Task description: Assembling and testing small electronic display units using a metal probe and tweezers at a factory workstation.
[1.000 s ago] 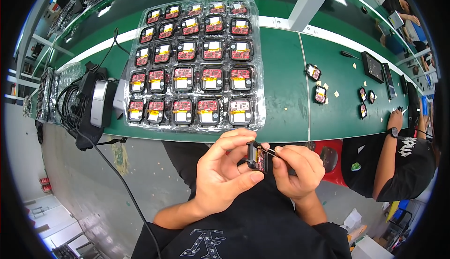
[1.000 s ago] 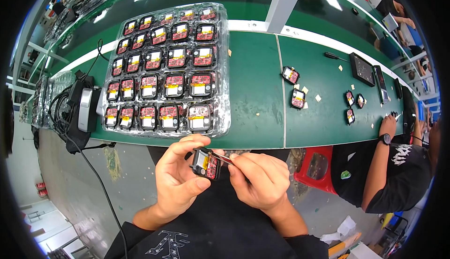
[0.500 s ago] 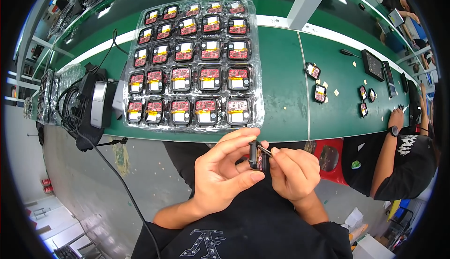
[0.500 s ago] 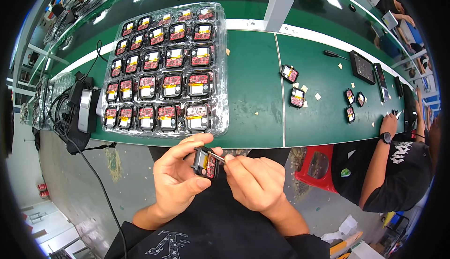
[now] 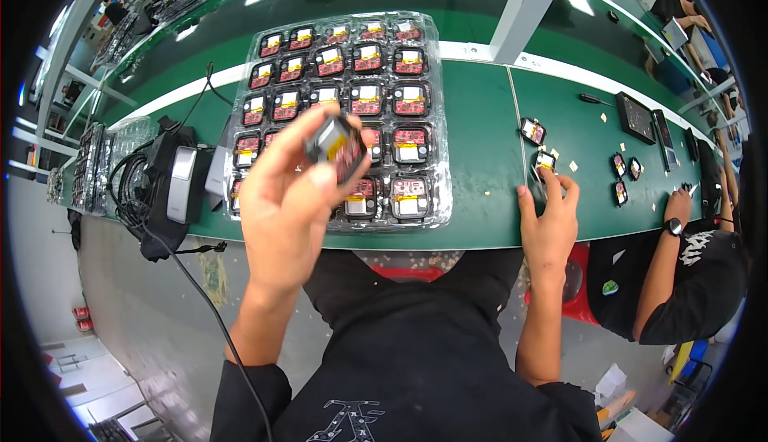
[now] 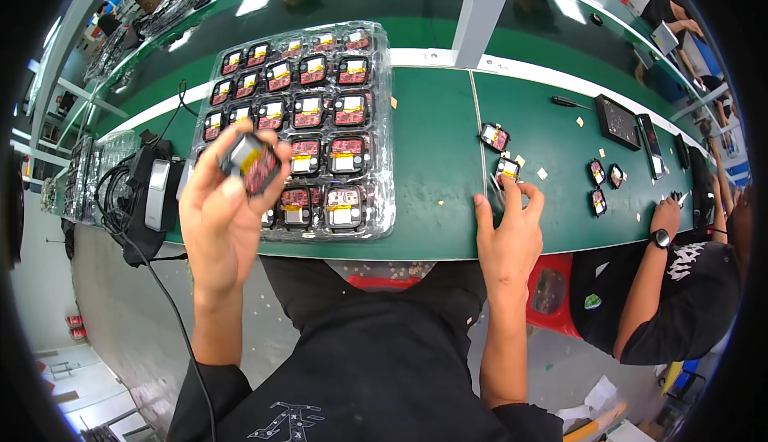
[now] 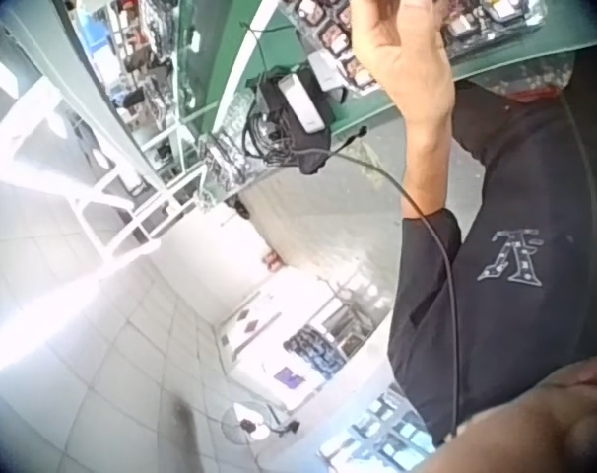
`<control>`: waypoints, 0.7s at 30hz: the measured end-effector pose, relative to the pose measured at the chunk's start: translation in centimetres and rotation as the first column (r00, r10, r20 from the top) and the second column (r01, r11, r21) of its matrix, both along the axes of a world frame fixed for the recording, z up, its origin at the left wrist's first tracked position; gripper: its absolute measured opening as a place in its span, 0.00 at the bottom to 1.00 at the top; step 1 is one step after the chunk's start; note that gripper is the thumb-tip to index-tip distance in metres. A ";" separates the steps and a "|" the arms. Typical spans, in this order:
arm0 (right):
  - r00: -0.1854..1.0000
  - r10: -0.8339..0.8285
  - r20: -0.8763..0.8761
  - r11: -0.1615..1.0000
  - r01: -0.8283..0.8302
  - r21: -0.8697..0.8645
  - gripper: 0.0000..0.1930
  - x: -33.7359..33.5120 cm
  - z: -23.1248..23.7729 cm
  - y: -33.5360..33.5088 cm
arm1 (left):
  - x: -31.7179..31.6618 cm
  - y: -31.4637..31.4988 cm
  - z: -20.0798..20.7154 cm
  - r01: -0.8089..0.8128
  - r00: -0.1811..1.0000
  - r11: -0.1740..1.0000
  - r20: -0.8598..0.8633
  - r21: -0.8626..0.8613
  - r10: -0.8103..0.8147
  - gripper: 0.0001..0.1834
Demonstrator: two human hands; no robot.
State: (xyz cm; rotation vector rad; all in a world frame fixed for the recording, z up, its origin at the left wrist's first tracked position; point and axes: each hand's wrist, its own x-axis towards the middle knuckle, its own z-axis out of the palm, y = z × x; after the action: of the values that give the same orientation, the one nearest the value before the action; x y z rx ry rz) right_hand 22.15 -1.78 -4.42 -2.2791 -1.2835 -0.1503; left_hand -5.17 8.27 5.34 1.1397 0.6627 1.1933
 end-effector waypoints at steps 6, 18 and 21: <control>1.000 0.023 -0.007 0.996 -0.023 0.083 0.15 0.1 -0.9 -0.1 | 0.5 9.1 1.4 -0.004 0.864 0.952 -0.478 0.307 0.158 0.20; 0.995 0.053 -0.086 0.985 -0.038 0.170 0.14 0.0 -1.0 -0.2 | 0.1 20.8 -2.1 -0.032 0.449 0.827 -0.732 0.561 0.513 0.16; 0.993 0.069 -0.097 0.979 -0.049 0.198 0.14 0.1 -1.2 -0.2 | 0.3 20.5 -2.6 0.009 0.402 0.780 -0.717 0.626 0.570 0.17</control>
State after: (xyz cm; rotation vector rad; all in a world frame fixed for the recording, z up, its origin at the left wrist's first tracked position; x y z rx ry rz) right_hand 22.23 -1.95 -5.63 -2.0540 -1.2249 -0.1290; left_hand -4.90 28.74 2.71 2.3056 1.4555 1.0161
